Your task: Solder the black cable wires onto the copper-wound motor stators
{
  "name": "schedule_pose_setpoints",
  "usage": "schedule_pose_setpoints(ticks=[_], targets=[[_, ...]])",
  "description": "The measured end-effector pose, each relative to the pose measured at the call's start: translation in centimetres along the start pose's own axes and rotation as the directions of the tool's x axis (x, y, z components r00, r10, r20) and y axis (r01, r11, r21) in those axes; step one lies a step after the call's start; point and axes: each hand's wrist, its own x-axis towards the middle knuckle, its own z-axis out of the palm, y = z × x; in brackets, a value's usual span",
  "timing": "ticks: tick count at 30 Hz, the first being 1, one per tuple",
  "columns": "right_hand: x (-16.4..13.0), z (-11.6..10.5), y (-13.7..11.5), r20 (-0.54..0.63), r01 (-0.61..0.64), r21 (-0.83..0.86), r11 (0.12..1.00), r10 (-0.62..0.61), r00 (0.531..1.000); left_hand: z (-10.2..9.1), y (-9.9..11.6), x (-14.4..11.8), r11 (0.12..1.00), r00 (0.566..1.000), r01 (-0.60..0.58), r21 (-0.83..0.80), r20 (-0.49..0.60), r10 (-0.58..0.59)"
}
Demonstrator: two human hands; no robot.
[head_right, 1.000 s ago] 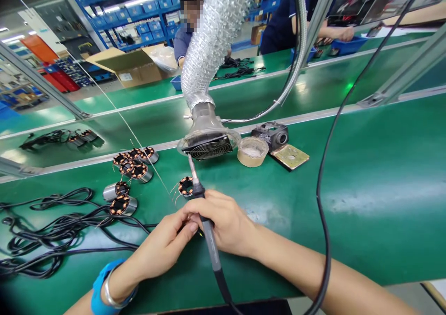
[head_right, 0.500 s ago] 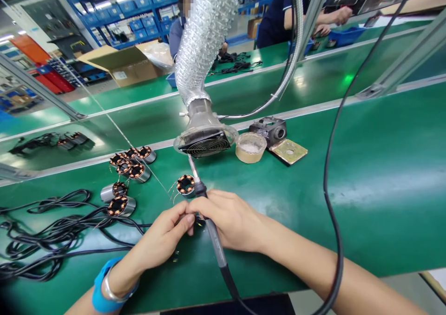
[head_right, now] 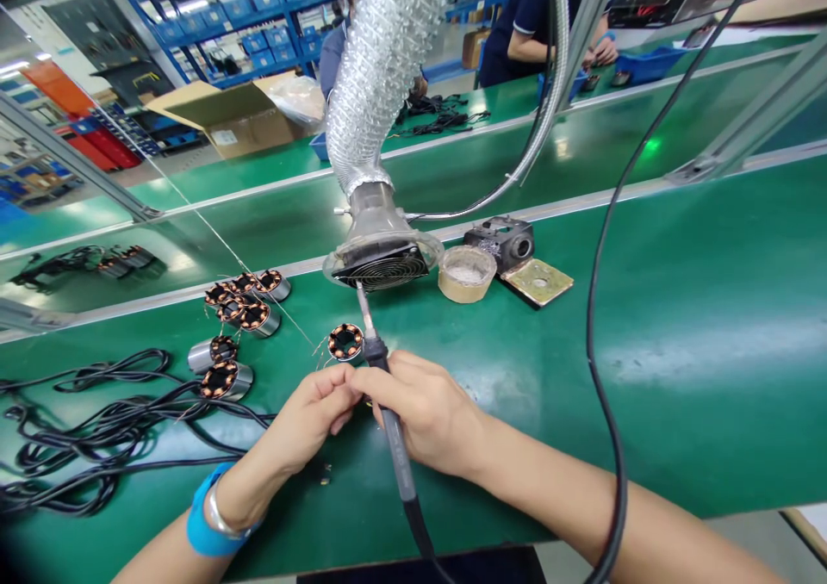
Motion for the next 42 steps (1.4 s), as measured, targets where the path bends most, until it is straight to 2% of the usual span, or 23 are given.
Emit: schedule_pose_setpoints(ticks=[5, 8, 11, 19, 24, 29, 33, 36, 42], targets=[[0.2, -1.6, -0.1, -0.087, -0.122, 0.043, 0.992, 0.126, 0.988, 0.1, 0.4, 1.1, 0.995, 0.99, 0.021, -0.099, -0.133, -0.034], [-0.2, -3.4, -1.3, -0.154, -0.221, 0.092, 0.971, 0.233, 0.96, 0.1, 0.1, 1.3, 0.995, 0.987, 0.011, -0.096, -0.161, -0.027], [-1.0, -4.4, -2.3, -0.236, -0.268, 0.077, 0.96, 0.279, 0.931, 0.1, -0.4, 1.2, 0.999, 0.985, -0.009, -0.045, -0.17, 0.001], [-2.7, -3.5, -1.3, -0.316, -0.43, 0.27, 0.862, 0.501, 0.806, 0.1, -0.9, 0.7, 0.999, 0.982, -0.042, 0.031, -0.183, 0.047], [-2.9, -3.1, -0.9, -0.292, -0.466, 0.311, 0.828, 0.55, 0.782, 0.1, -0.6, 0.7, 0.999, 0.986, -0.034, 0.032, -0.164, 0.039], [-3.2, -3.1, -0.9, -0.313, -0.428, 0.332, 0.841, 0.526, 0.791, 0.1, -0.5, 0.5, 0.999, 0.986, -0.037, 0.038, -0.159, 0.043], [-3.2, -2.7, -1.0, -0.304, -0.401, 0.321, 0.858, 0.494, 0.814, -0.1, -0.6, -0.1, 0.998, 0.993, -0.06, 0.028, -0.098, 0.062], [-2.7, -2.0, -1.2, -0.259, -0.386, 0.304, 0.871, 0.466, 0.846, -0.4, -0.6, -0.7, 0.997, 0.996, -0.079, -0.022, -0.038, 0.078], [-1.3, -0.5, -1.9, -0.197, -0.293, 0.16, 0.943, 0.321, 0.926, -0.3, -0.4, -1.6, 0.991, 0.995, -0.077, -0.107, 0.052, 0.082]])
